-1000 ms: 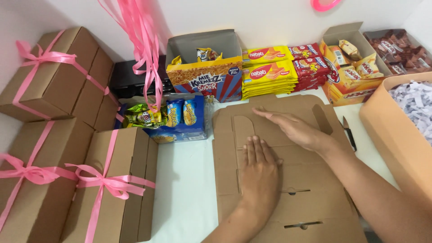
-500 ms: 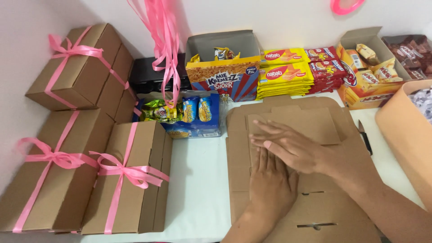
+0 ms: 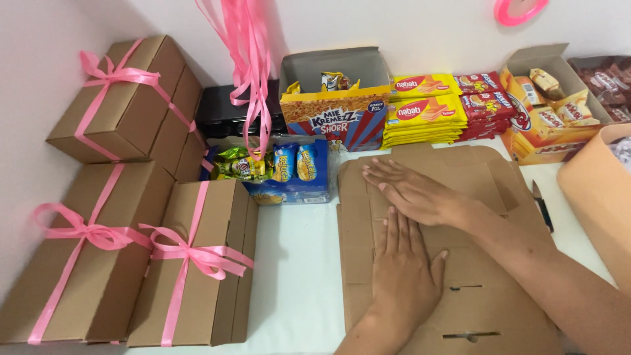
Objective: Assembling a cardboard gift box by folding and tucking flaps from a flat sheet.
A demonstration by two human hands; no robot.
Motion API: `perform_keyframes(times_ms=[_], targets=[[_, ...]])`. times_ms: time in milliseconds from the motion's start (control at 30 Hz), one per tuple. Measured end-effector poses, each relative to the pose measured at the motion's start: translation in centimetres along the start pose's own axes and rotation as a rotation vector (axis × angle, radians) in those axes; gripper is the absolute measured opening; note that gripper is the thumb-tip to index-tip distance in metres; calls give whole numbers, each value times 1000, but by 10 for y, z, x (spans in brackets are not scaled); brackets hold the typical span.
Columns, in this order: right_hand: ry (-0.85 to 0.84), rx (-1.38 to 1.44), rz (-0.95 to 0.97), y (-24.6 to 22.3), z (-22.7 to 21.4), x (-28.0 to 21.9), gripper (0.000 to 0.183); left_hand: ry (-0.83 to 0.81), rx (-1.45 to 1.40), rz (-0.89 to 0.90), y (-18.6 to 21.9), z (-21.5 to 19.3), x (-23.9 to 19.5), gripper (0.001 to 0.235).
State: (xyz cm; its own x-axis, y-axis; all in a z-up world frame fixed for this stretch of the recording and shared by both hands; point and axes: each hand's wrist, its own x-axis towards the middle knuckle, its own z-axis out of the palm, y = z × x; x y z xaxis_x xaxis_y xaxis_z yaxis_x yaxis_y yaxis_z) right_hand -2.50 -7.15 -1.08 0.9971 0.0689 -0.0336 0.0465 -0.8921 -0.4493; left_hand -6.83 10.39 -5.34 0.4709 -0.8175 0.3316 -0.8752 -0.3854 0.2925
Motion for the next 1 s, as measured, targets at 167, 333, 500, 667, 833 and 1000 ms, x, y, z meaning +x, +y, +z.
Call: perform_keyframes(times_ms=[167,333,500,667,833,1000], targets=[[-22,-119,-60,-18,-1,-26,57,100,-126,33,-2,-2,0,69],[-177,-78,-84,-38,-8,-40,59,204,-191,73,-1,-10,-2,60],[-143,-24,-97,-30,-10,-34,58,96,-108,12,-2,4,-3,70],[-73,-42,-15,-8,-8,-11,57,87,-35,14,0,-1,0,73],[-96,-139,13,-12,-6,-10,59,62,-55,10,-3,3,0,74],[-90,-162,-16,-28,-5,-28,57,51,-43,9,-3,6,-3,70]])
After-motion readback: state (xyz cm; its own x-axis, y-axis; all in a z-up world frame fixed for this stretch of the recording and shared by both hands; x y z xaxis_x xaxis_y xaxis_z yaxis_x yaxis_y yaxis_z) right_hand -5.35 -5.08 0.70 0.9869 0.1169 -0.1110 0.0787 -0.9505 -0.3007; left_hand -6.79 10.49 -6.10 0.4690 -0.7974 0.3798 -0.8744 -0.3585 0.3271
